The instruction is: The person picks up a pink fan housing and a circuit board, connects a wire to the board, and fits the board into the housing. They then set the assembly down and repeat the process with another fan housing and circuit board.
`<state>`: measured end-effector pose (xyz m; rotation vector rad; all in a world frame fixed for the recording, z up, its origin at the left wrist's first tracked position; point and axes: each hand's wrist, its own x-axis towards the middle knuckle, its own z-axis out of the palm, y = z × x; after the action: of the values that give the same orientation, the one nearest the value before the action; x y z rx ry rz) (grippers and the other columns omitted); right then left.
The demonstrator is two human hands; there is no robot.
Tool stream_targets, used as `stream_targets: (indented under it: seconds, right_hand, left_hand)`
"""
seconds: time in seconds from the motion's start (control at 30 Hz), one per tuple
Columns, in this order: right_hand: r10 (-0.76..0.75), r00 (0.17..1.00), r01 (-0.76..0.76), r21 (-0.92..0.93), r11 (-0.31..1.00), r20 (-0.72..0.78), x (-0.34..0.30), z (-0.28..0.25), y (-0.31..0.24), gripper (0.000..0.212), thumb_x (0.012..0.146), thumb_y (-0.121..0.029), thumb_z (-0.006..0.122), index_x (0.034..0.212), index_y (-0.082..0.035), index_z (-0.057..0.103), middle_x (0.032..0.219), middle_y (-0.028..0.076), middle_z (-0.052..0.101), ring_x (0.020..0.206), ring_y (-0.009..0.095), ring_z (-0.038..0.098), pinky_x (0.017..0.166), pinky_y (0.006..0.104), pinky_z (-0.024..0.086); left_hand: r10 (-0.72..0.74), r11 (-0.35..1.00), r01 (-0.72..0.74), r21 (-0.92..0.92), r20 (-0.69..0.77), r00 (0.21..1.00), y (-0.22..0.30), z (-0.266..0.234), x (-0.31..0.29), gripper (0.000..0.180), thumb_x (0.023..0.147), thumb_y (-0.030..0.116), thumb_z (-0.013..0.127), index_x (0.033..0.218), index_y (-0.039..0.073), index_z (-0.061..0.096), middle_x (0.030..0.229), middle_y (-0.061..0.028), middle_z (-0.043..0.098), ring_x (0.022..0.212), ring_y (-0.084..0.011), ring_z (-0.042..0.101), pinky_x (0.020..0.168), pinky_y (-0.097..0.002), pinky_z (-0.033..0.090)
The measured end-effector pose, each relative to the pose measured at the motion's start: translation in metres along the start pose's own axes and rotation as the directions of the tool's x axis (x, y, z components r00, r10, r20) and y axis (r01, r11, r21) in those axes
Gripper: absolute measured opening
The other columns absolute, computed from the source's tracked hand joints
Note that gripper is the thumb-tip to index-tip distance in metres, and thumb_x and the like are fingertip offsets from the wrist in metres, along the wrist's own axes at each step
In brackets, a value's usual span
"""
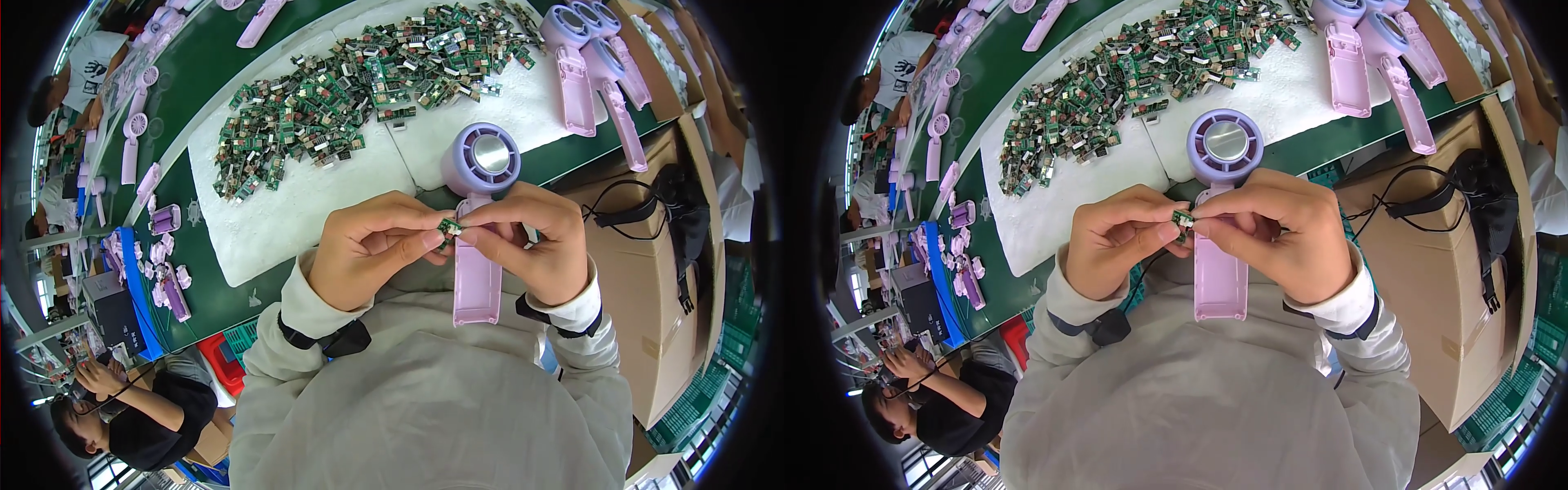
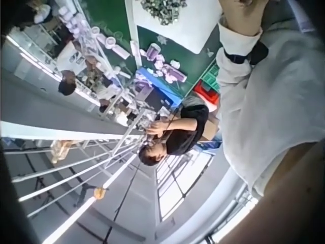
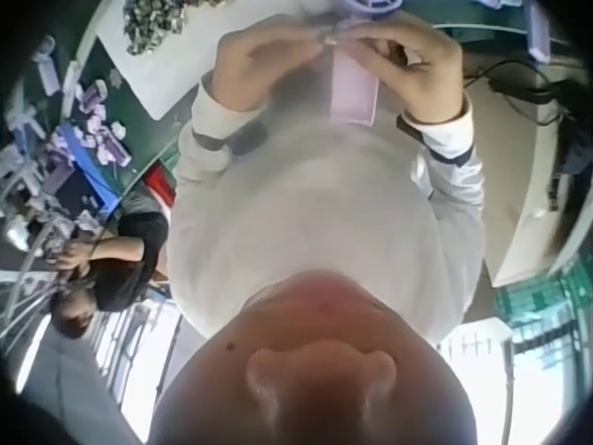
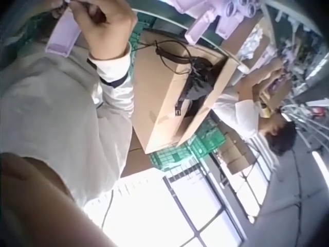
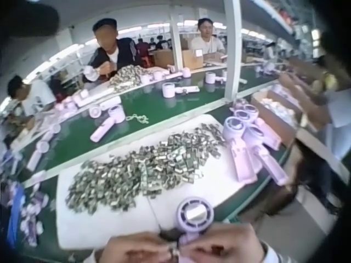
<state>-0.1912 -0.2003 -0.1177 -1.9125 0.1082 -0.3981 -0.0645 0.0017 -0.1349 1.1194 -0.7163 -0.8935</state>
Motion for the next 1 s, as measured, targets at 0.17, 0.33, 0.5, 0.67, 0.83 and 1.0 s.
stream_targets:
  seconds: [0.17, 0.33, 0.5, 0.67, 0.83, 1.0]
  right_hand:
    - [-0.025, 1.0, 0.025, -0.012, 1.0, 0.012, 0.002, 0.0, 0.003, 0.019, 0.079, 0.001, 0.084, 0.096, -0.005, 0.08, 0.071, 0.0, 0.059, 0.059, 0.008, 0.048, 0.053, 0.0259, 0.036]
    - [-0.034, 0.999, 0.034, -0.017, 0.999, 0.02, 0.001, -0.001, 0.005, 0.019, 0.078, 0.0, 0.084, 0.095, -0.005, 0.08, 0.072, 0.0, 0.059, 0.059, 0.009, 0.048, 0.053, 0.0258, 0.035]
    - [-0.033, 0.999, 0.033, -0.002, 0.999, 0.027, 0.0, -0.001, 0.009, 0.018, 0.079, 0.0, 0.084, 0.095, -0.005, 0.08, 0.072, 0.001, 0.06, 0.059, 0.009, 0.048, 0.053, 0.0255, 0.035]
    - [-0.039, 0.999, 0.039, -0.02, 0.999, 0.036, 0.001, -0.003, 0.011, 0.018, 0.079, 0.0, 0.084, 0.096, -0.005, 0.08, 0.073, 0.001, 0.06, 0.059, 0.009, 0.048, 0.053, 0.0257, 0.035]
    - [-0.042, 0.998, 0.042, -0.012, 0.999, 0.056, 0.004, -0.002, 0.01, 0.018, 0.079, 0.001, 0.083, 0.096, -0.004, 0.08, 0.073, 0.001, 0.06, 0.059, 0.009, 0.049, 0.052, 0.0261, 0.037]
    - [-0.065, 0.998, 0.066, -0.022, 0.998, 0.003, 0.007, 0.008, 0.009, 0.018, 0.08, 0.0, 0.083, 0.097, -0.005, 0.08, 0.074, 0.002, 0.063, 0.059, 0.01, 0.054, 0.052, 0.026, 0.04]
  left_hand:
    - [-0.023, 1.0, 0.023, -0.01, -0.01, 1.0, 0.0, 0.0, -0.001, 0.027, 0.099, -0.007, 0.062, 0.125, -0.005, 0.068, 0.119, -0.0172, 0.067, 0.107, -0.0257, 0.071, 0.089, -0.0357, 0.064]
    - [-0.027, 1.0, 0.027, -0.016, 0.002, 1.0, -0.003, 0.001, -0.002, 0.026, 0.099, -0.007, 0.062, 0.125, -0.005, 0.068, 0.119, -0.0171, 0.067, 0.106, -0.0257, 0.072, 0.09, -0.036, 0.064]
    - [0.013, 1.0, -0.012, 0.024, -0.018, 1.0, -0.007, 0.005, -0.003, 0.026, 0.099, -0.008, 0.062, 0.124, -0.005, 0.068, 0.115, -0.0154, 0.066, 0.102, -0.024, 0.072, 0.088, -0.0328, 0.063]
    - [0.056, 0.986, -0.052, 0.16, -0.021, 0.998, -0.005, 0.006, -0.002, 0.026, 0.099, -0.009, 0.062, 0.123, -0.005, 0.069, 0.113, -0.0142, 0.066, 0.099, -0.0219, 0.073, 0.085, -0.0289, 0.061]
    - [0.049, 0.969, -0.054, 0.24, 0.025, 0.998, -0.003, 0.0, -0.003, 0.028, 0.098, -0.009, 0.063, 0.125, -0.006, 0.067, 0.117, -0.0139, 0.065, 0.101, -0.0213, 0.071, 0.088, -0.0289, 0.059]
    - [0.065, 0.98, -0.037, 0.195, -0.138, 0.988, 0.004, 0.024, 0.001, 0.038, 0.097, -0.01, 0.063, 0.135, -0.005, 0.059, 0.121, -0.0137, 0.063, 0.107, -0.0216, 0.07, 0.094, -0.0304, 0.057]
